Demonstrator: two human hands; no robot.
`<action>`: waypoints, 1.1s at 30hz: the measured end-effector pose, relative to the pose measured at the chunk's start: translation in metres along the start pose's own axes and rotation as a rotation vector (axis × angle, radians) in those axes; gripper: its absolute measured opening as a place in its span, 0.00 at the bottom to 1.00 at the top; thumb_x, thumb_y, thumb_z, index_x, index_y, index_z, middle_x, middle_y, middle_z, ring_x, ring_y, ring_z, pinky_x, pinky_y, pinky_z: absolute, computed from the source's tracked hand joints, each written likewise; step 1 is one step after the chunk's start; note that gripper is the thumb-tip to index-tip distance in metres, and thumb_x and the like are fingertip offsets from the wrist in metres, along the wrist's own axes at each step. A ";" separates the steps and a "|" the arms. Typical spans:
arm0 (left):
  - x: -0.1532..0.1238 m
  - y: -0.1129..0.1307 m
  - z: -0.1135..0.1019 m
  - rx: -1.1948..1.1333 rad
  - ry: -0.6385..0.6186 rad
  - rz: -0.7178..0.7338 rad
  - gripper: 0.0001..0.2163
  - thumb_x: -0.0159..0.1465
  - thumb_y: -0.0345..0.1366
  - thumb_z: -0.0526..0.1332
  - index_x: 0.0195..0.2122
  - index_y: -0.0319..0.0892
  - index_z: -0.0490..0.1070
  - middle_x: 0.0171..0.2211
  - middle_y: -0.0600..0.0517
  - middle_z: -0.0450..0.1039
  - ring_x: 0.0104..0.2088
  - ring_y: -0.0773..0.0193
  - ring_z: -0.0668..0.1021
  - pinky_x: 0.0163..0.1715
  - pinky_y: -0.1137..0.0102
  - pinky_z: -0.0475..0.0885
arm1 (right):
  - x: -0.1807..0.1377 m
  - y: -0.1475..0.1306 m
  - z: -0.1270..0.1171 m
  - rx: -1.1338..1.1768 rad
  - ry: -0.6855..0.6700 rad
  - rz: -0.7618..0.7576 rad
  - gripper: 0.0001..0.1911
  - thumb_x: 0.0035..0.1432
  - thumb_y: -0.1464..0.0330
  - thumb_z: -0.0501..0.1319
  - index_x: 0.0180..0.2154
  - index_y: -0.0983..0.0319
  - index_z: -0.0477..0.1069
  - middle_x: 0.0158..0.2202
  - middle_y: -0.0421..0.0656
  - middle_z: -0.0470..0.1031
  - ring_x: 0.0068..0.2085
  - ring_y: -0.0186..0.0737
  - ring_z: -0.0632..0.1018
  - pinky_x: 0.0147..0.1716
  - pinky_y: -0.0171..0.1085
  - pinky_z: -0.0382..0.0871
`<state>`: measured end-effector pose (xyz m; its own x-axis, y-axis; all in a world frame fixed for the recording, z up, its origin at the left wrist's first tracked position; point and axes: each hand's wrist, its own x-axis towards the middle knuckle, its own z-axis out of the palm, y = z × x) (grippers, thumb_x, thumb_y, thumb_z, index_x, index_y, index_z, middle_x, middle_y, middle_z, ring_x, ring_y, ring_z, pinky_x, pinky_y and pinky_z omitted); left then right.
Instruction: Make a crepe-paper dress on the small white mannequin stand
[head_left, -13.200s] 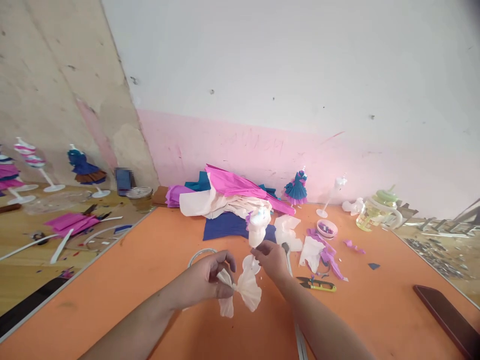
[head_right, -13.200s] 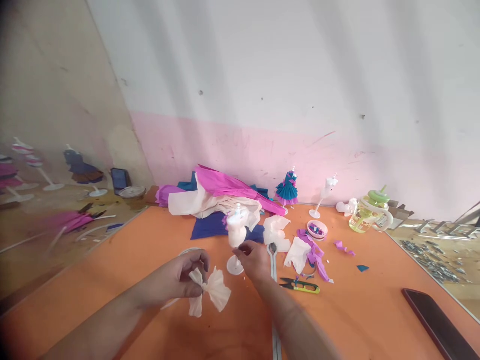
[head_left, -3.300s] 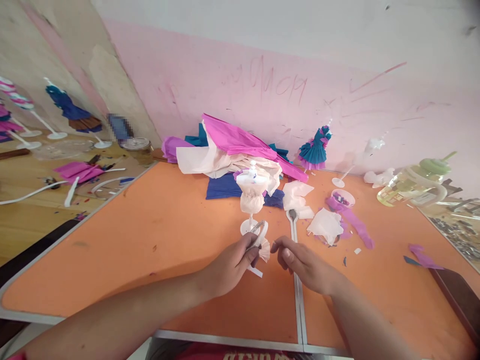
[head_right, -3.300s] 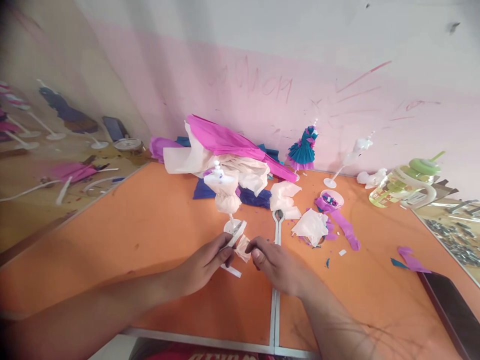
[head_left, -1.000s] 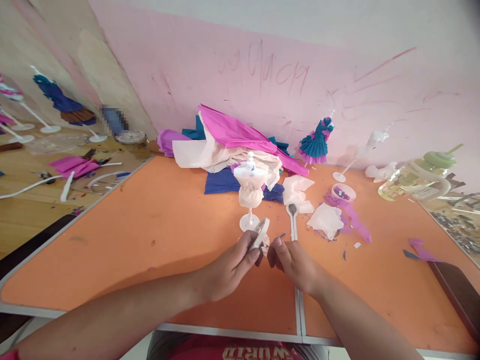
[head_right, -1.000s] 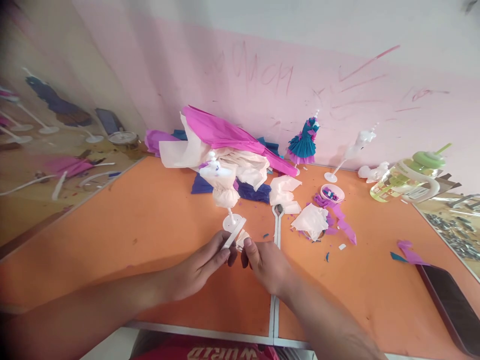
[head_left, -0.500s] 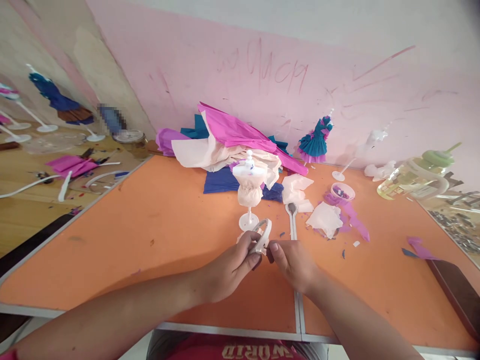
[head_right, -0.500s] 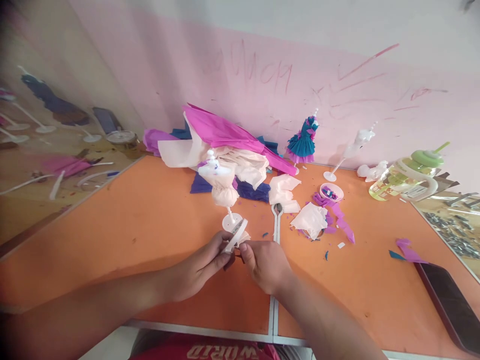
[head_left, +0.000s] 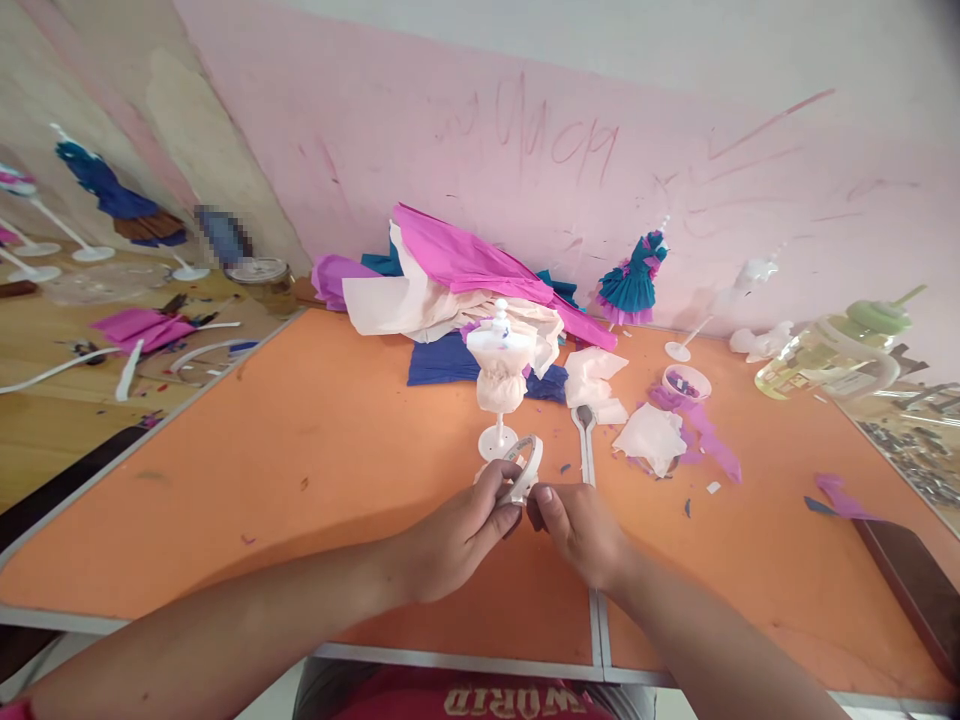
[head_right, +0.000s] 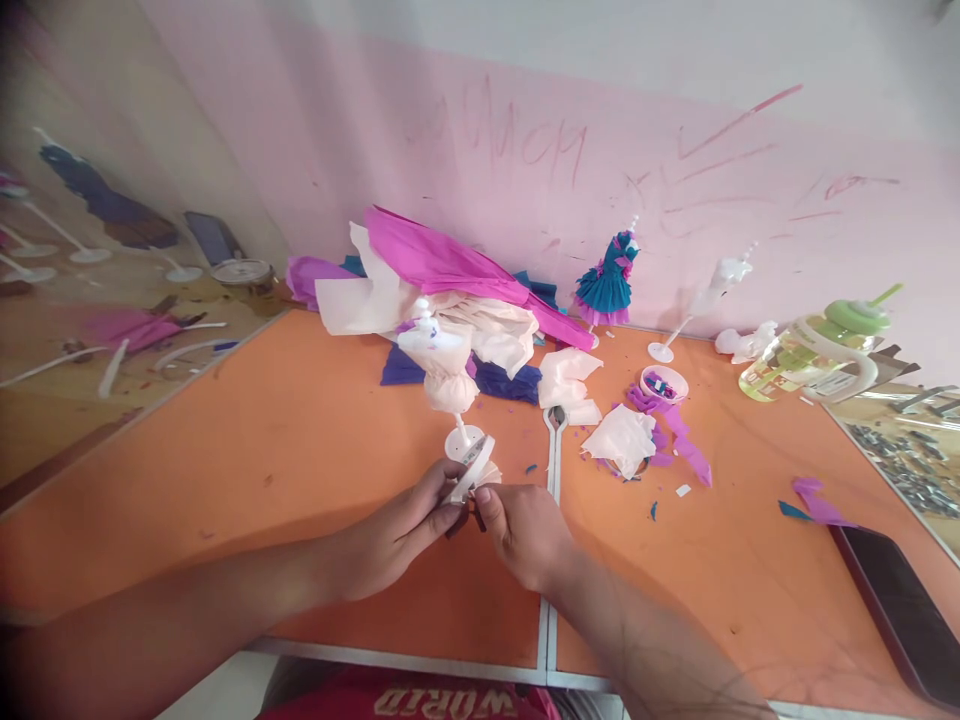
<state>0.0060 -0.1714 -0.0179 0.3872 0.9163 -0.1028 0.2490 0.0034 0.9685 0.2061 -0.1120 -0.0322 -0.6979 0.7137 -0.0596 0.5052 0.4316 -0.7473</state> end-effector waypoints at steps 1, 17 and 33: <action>0.000 0.000 0.000 0.003 0.006 0.000 0.11 0.74 0.44 0.46 0.53 0.45 0.56 0.45 0.47 0.70 0.43 0.59 0.72 0.48 0.62 0.67 | 0.000 0.000 0.000 -0.018 0.016 -0.013 0.33 0.72 0.53 0.35 0.28 0.61 0.68 0.25 0.40 0.70 0.27 0.33 0.67 0.30 0.35 0.59; 0.002 0.001 0.002 0.043 0.025 0.018 0.10 0.74 0.42 0.48 0.51 0.44 0.59 0.45 0.46 0.70 0.45 0.60 0.73 0.49 0.61 0.68 | 0.000 0.003 0.005 -0.021 0.023 -0.011 0.31 0.71 0.50 0.41 0.29 0.61 0.70 0.26 0.39 0.73 0.27 0.33 0.70 0.29 0.33 0.58; -0.003 0.006 -0.004 0.161 0.031 -0.020 0.15 0.73 0.43 0.49 0.58 0.47 0.61 0.50 0.48 0.70 0.44 0.59 0.75 0.48 0.66 0.68 | 0.004 0.022 0.002 -0.062 0.224 -0.001 0.33 0.69 0.47 0.42 0.23 0.61 0.64 0.20 0.38 0.63 0.23 0.31 0.62 0.26 0.33 0.53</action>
<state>0.0030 -0.1722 -0.0106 0.3538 0.9286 -0.1119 0.3962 -0.0404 0.9173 0.2132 -0.1005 -0.0504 -0.5716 0.8150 0.0950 0.5396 0.4606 -0.7047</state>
